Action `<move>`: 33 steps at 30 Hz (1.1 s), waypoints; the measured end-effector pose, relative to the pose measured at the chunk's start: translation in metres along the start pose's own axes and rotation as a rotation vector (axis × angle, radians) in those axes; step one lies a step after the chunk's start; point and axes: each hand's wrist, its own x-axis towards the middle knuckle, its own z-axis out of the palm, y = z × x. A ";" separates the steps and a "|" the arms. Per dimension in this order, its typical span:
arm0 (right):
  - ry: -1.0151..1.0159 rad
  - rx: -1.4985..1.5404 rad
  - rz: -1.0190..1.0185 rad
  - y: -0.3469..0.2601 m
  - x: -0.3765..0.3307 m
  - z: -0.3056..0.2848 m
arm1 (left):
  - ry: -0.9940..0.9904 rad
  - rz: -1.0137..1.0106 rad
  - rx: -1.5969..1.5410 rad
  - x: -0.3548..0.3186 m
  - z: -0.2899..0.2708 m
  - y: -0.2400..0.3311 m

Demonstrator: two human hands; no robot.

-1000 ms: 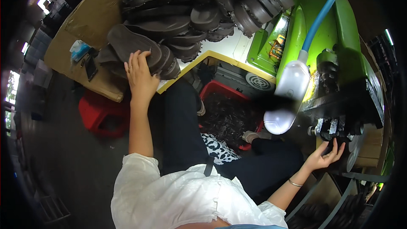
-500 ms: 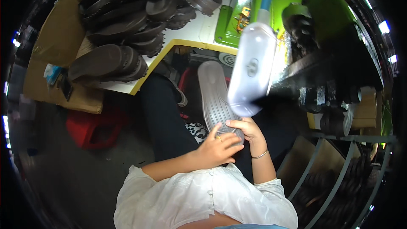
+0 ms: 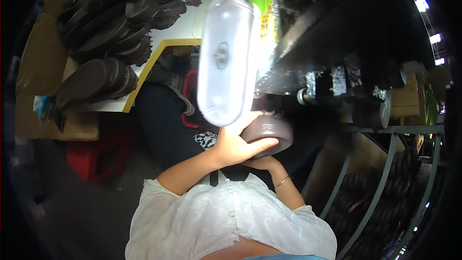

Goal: The person repeatedly presses the soles of brown slip-on shoes against a rotating grinding wheel to smooth or shape them. After grinding, the person stacks the finished shoes on a nearby shelf. The process is repeated for multiple shoes throughout the clip.

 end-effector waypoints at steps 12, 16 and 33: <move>-0.079 -0.057 0.072 -0.054 -0.006 -0.008 | 0.011 -0.165 -0.164 0.024 -0.022 0.026; -0.113 -0.041 0.008 -0.018 -0.040 -0.052 | 0.086 -0.241 -0.364 0.008 -0.023 0.011; 0.928 0.860 -0.618 -0.134 -0.019 -0.154 | 0.215 -0.259 -0.464 -0.017 -0.030 0.006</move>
